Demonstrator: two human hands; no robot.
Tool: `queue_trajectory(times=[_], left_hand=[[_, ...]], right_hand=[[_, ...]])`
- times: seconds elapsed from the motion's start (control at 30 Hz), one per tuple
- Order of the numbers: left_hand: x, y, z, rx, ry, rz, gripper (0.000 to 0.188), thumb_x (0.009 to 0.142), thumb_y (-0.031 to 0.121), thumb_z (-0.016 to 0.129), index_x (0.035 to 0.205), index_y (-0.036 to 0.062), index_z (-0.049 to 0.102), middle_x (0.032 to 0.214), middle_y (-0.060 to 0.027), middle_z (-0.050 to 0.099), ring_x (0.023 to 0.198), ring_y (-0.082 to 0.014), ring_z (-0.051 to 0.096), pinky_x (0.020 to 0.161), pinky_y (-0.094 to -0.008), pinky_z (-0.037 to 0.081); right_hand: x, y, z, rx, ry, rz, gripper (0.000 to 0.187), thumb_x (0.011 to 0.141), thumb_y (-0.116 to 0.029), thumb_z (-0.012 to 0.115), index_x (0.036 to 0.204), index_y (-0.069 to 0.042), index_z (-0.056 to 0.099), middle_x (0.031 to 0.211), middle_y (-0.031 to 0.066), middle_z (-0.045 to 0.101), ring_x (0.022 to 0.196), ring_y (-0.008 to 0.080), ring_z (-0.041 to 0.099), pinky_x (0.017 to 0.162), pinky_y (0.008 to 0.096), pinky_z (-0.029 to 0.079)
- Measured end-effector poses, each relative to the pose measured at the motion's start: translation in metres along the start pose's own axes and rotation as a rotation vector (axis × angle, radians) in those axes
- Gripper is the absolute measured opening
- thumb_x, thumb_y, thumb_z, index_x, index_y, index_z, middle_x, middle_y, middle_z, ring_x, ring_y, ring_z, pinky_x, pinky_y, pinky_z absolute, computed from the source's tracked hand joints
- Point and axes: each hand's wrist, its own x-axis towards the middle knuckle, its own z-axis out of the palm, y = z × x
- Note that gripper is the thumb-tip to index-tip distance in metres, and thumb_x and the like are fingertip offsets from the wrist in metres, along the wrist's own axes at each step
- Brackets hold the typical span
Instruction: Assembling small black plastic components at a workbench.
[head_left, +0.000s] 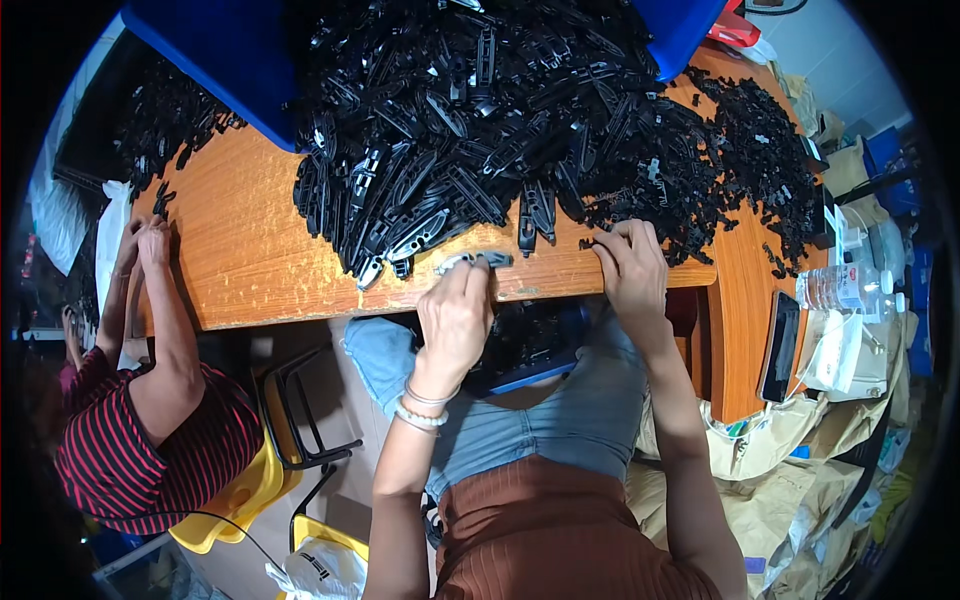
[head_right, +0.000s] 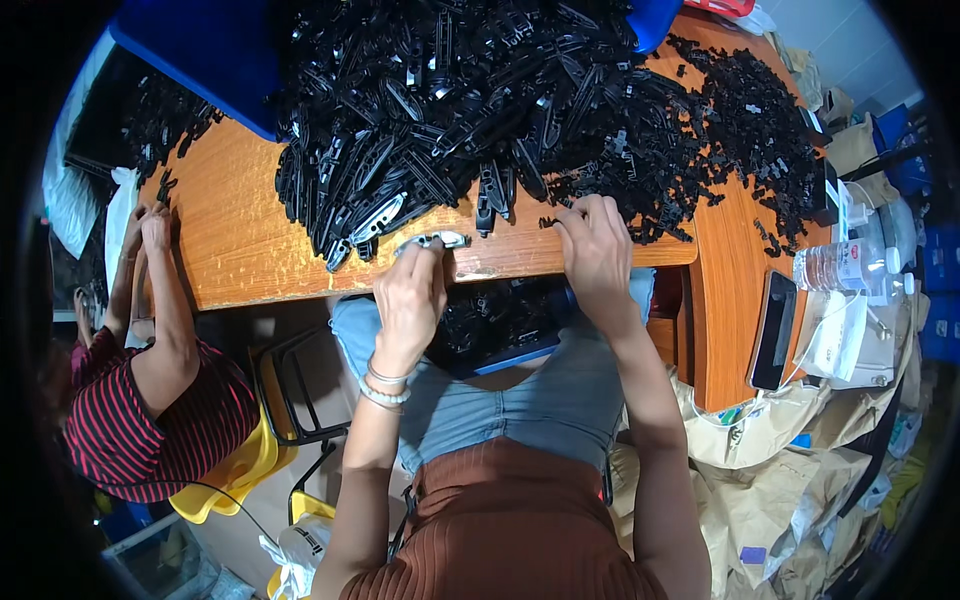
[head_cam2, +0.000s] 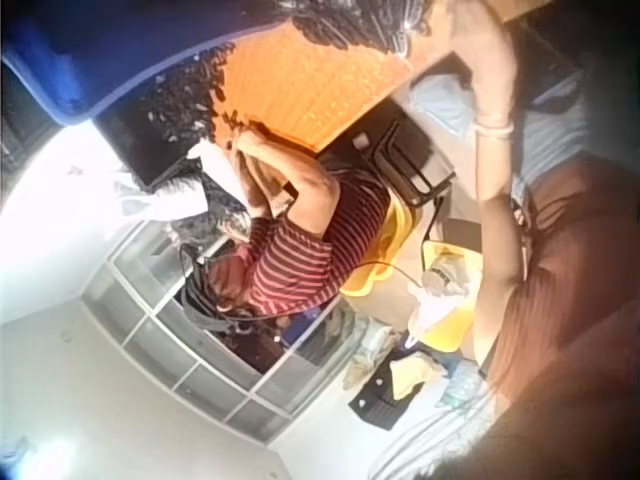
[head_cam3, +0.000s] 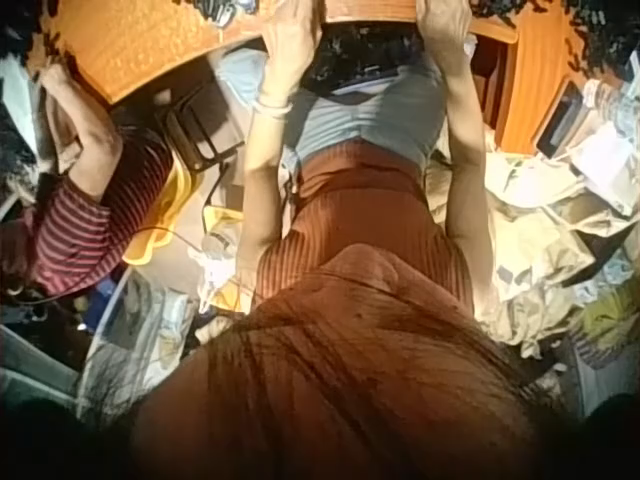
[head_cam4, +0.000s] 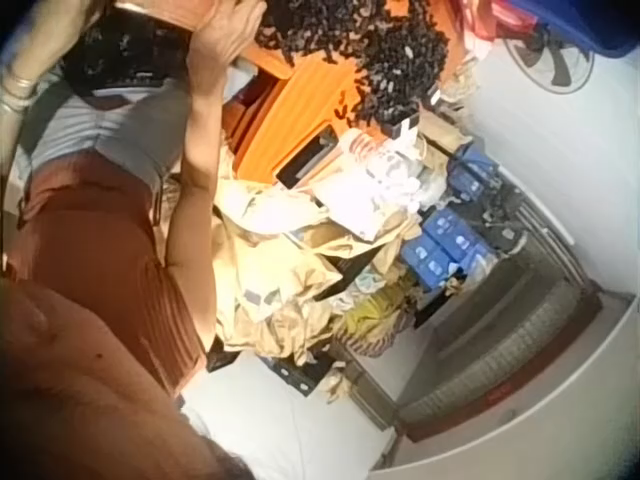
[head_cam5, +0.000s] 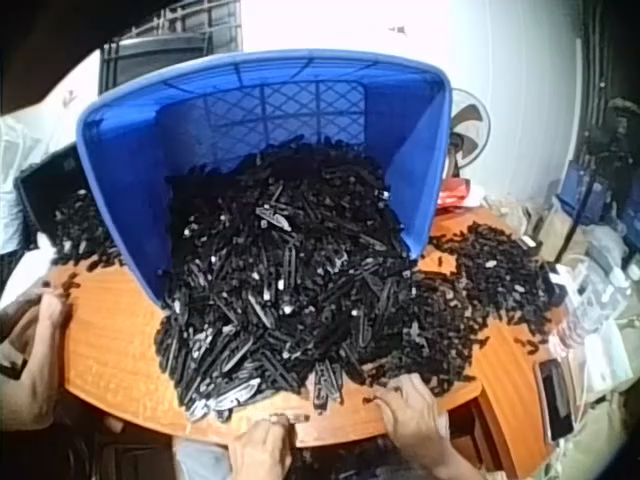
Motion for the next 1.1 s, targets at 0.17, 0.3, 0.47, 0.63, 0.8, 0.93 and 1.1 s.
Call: queue_trajectory(times=[0.17, 0.3, 0.47, 0.63, 0.8, 0.93, 1.1], left_hand=[[-0.018, 0.0, -0.001, -0.011, 0.087, 0.111, 0.023, 0.072, 0.001, 0.067, 0.094, 0.0002, 0.059, 0.075, -0.0091, 0.05, 0.064, -0.0263, 0.055, 0.054, -0.0337, 0.047], [-0.004, 0.003, -0.018, -0.058, 0.017, -0.215, 0.034, 0.07, 0.004, 0.074, 0.1, -0.0014, 0.058, 0.099, -0.0169, 0.053, 0.091, -0.0325, 0.054, 0.076, -0.0386, 0.046], [-0.006, 0.014, -0.021, -0.34, 0.021, -0.103, 0.027, 0.07, -0.004, 0.069, 0.094, -0.0019, 0.057, 0.097, -0.014, 0.059, 0.087, -0.0281, 0.058, 0.076, -0.0329, 0.047], [-0.008, 0.028, -0.032, -0.711, -0.087, -0.347, 0.024, 0.07, -0.004, 0.073, 0.091, -0.0034, 0.063, 0.087, -0.0063, 0.061, 0.075, -0.0096, 0.058, 0.063, -0.0211, 0.045], [-0.01, 0.034, -0.041, -0.799, -0.157, -0.425, 0.023, 0.072, -0.004, 0.074, 0.093, -0.002, 0.066, 0.088, -0.0036, 0.061, 0.071, -0.0071, 0.057, 0.059, -0.0177, 0.045], [-0.013, 0.037, -0.042, -1.071, -0.295, -0.715, 0.024, 0.078, -0.007, 0.068, 0.101, -0.0047, 0.062, 0.091, -0.0076, 0.061, 0.071, -0.0092, 0.063, 0.063, -0.0192, 0.053], [-0.019, 0.033, -0.03, -1.193, -0.146, -0.579, 0.017, 0.079, -0.007, 0.066, 0.095, -0.0043, 0.062, 0.089, -0.0074, 0.064, 0.069, -0.0082, 0.065, 0.061, -0.0185, 0.052]], right_hand=[[-0.002, -0.007, 0.002, 0.06, 0.084, -0.088, 0.012, 0.075, 0.005, 0.066, 0.087, 0.002, 0.061, 0.091, 0.0116, 0.059, 0.079, 0.0253, 0.055, 0.071, 0.0343, 0.046], [-0.02, -0.021, 0.007, 0.572, -0.013, 0.325, 0.011, 0.081, 0.011, 0.058, 0.087, 0.002, 0.058, 0.093, 0.009, 0.061, 0.08, 0.0109, 0.054, 0.071, 0.021, 0.045], [-0.014, -0.063, -0.007, 1.241, -0.144, 0.586, 0.012, 0.084, 0.01, 0.056, 0.094, 0.003, 0.057, 0.088, 0.0062, 0.06, 0.072, 0.0046, 0.052, 0.06, 0.0162, 0.041], [-0.011, -0.073, -0.027, 0.998, -0.25, 0.443, 0.013, 0.08, 0.008, 0.061, 0.092, 0.003, 0.064, 0.083, 0.0068, 0.061, 0.071, 0.0097, 0.053, 0.061, 0.0206, 0.041], [-0.013, -0.07, -0.019, 0.712, -0.11, 0.089, 0.013, 0.073, 0.005, 0.067, 0.085, 0.0, 0.066, 0.083, 0.0072, 0.061, 0.074, 0.018, 0.054, 0.064, 0.0276, 0.042], [-0.016, -0.065, -0.02, 0.556, -0.091, -0.014, 0.016, 0.072, 0.003, 0.068, 0.088, 0.0, 0.066, 0.084, 0.007, 0.062, 0.077, 0.0203, 0.054, 0.067, 0.0293, 0.043], [-0.017, -0.066, -0.022, 0.778, -0.18, 0.151, 0.02, 0.075, -0.002, 0.07, 0.095, 0.0, 0.066, 0.084, 0.0069, 0.061, 0.075, 0.0161, 0.053, 0.067, 0.0265, 0.042]])
